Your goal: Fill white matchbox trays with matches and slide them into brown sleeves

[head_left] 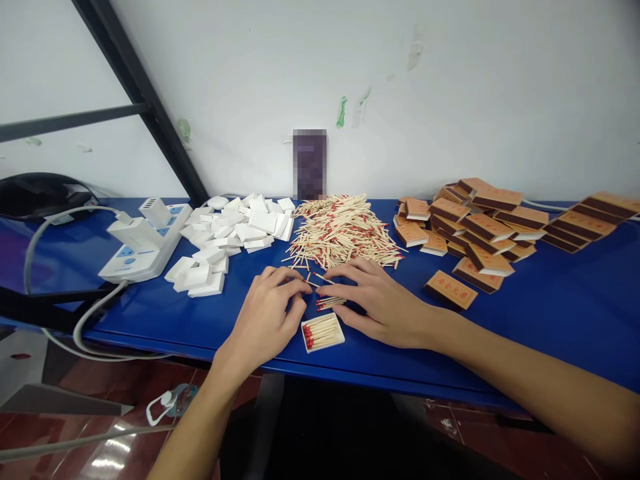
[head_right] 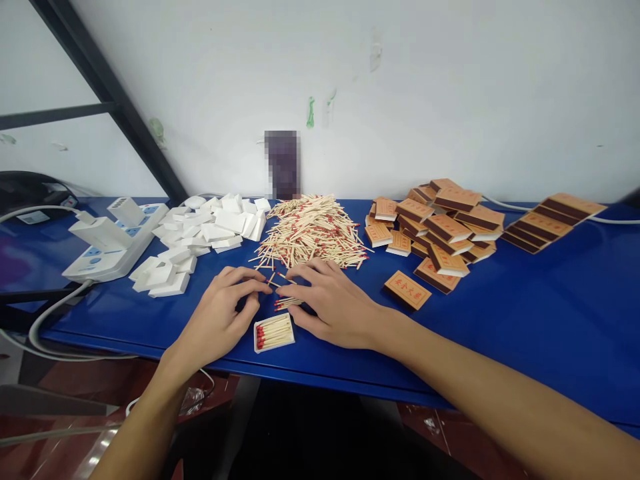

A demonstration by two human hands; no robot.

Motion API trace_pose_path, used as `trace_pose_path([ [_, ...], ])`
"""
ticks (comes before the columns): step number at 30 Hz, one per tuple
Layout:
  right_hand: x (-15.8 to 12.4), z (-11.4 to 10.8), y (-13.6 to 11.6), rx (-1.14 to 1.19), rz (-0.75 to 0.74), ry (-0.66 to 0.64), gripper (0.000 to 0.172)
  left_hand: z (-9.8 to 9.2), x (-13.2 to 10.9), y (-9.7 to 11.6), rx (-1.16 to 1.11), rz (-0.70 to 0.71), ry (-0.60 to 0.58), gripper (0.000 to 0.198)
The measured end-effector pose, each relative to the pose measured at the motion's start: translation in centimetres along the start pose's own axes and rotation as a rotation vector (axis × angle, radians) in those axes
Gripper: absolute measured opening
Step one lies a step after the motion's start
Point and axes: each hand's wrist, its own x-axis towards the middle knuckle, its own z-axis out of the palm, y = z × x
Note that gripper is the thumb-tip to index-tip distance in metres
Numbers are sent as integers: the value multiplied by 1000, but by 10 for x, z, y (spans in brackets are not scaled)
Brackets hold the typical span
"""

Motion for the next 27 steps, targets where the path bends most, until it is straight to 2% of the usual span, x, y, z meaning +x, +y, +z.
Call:
trace_pose_path([
  [5,1,1,2,13,19,-16,30,-1,1,2,17,-16,-26,30],
  [15,0,2,7,33,54,65,26,-2,1,3,37,-32,-21,32],
  [22,5,3,5,12,-33,52,33,-2,1,5,12,16,-43,31],
  [27,4,0,4,27,21,72,33,-2,0,5,5,22,-44,31],
])
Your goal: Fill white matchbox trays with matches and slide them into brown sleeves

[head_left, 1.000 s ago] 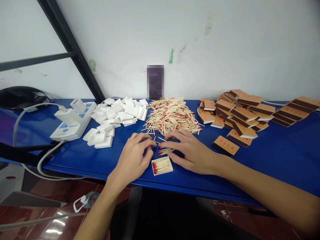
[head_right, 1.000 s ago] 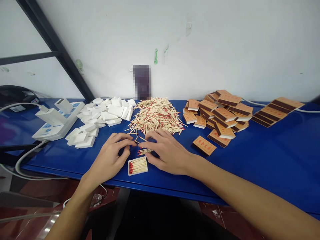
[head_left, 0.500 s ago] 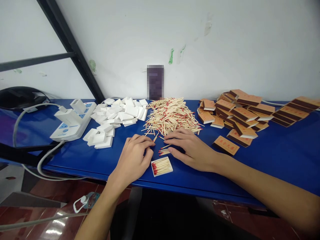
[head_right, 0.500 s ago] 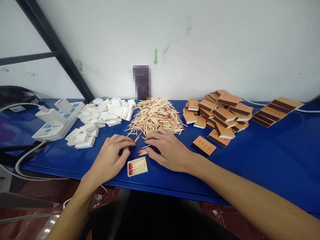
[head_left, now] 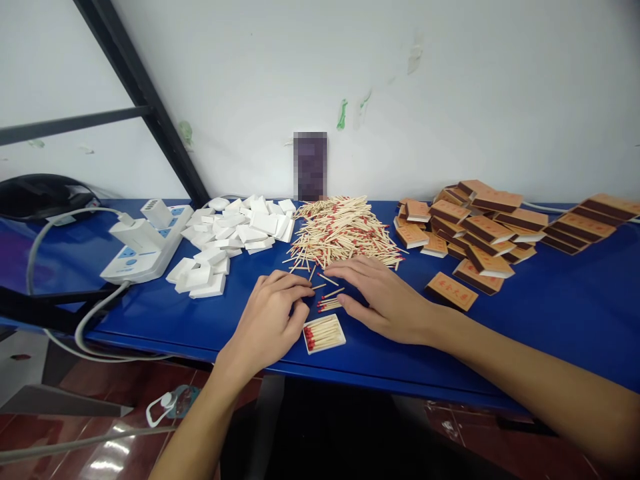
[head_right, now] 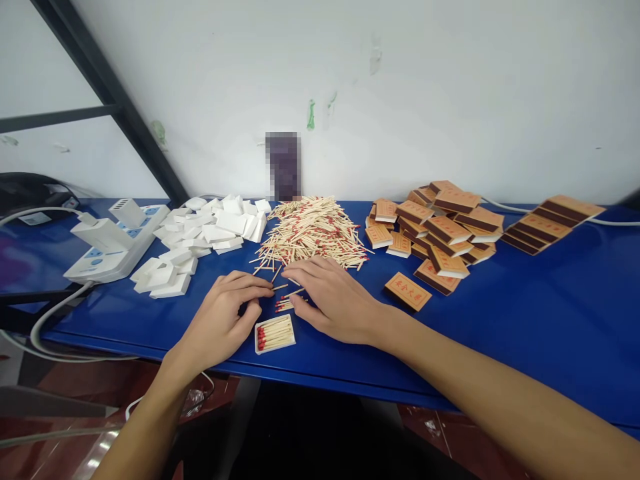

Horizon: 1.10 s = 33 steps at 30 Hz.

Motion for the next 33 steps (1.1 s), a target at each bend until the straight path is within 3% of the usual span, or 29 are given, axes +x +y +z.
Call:
trace_pose_path([
  [6,-5,-2,-1,-48,47,-31,29,1,-1,-1,21,0,33,36],
  [13,-5,0,3,-75,-4,-47,29,1,-1,0,73,32,-38,40],
  [24,-5,-2,4,18,5,-33,19,2,-2,-1,62,49,-56,37],
  [33,-4,3,4,14,6,-20,27,3,-1,-1,49,55,-58,36],
])
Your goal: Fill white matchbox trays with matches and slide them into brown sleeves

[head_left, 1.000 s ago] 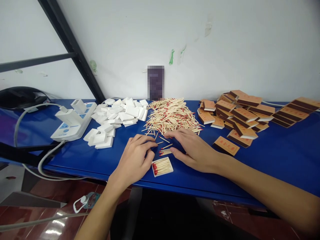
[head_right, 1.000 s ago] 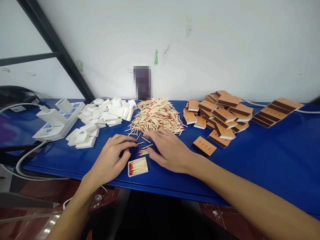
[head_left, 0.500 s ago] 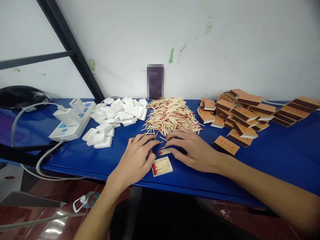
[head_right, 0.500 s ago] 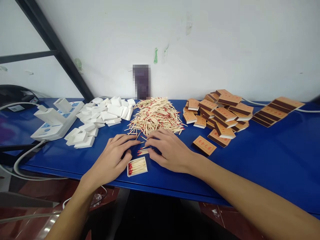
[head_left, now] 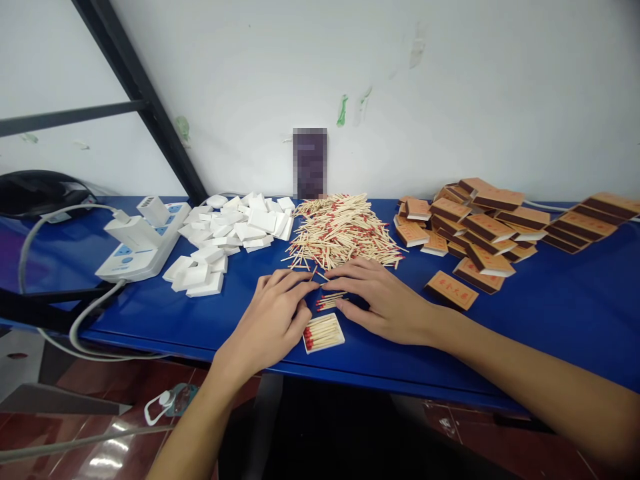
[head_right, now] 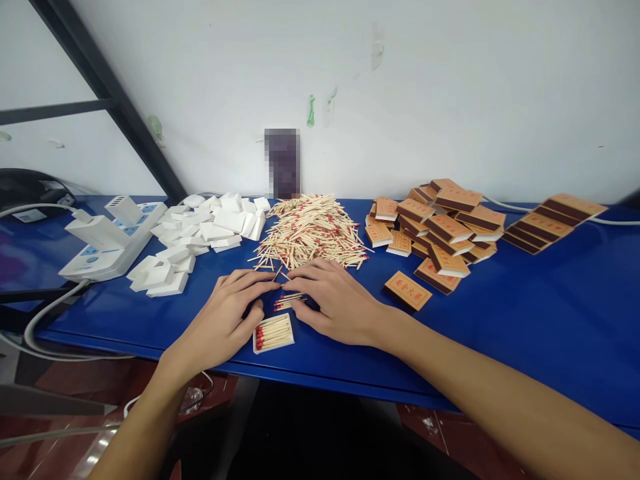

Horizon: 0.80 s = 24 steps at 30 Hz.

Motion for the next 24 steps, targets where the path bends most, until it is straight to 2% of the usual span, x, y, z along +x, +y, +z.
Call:
trace_pose_path([
  [6,0,-2,-2,3,11,-37,30,0,0,1,3,-6,8,36],
  [12,0,-2,0,65,8,-38,27,0,0,2,-11,9,-2,32],
  [19,1,-6,5,31,-21,109,17,-2,0,2,-37,16,-22,34],
  [24,-1,-8,7,-70,31,108,15,-3,-2,2,-56,33,-57,37],
])
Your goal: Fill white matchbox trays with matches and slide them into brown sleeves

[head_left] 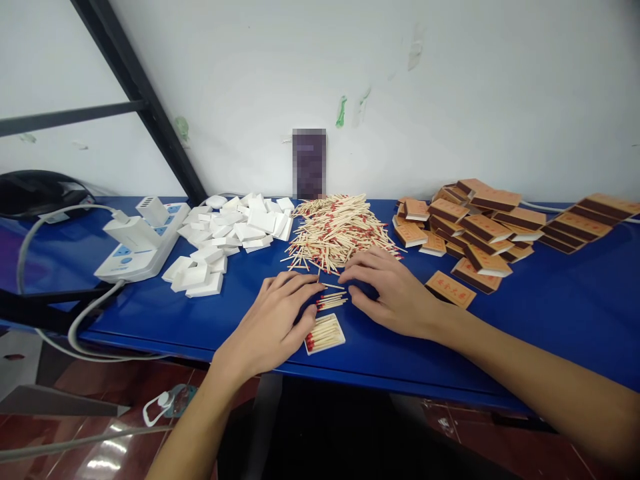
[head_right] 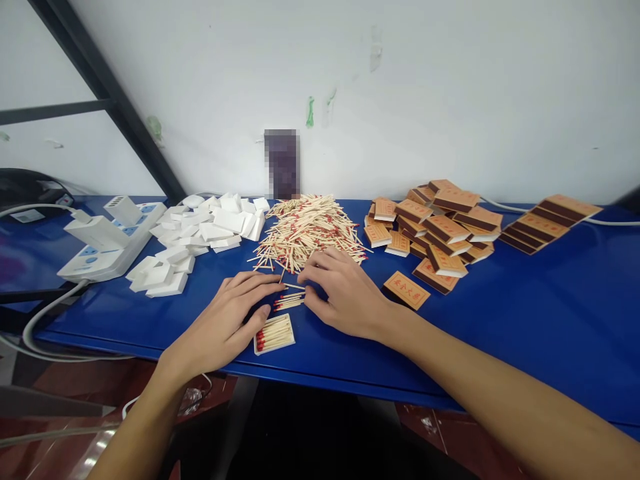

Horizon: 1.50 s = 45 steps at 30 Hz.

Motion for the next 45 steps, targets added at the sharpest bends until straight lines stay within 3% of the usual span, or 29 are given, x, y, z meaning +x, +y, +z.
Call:
trace_pose_path([
  [8,0,4,5,-117,48,0,24,-2,-1,1,19,28,-61,42],
  [21,0,7,5,23,-8,-51,27,-3,-1,2,-45,84,-34,34],
  [29,-1,8,3,174,11,-63,41,-5,0,5,-92,122,-48,35],
  [34,-1,8,5,184,-10,-75,48,-3,1,3,-65,58,29,35],
  [45,-1,8,5,119,-12,-115,34,-3,3,4,-26,23,25,30],
])
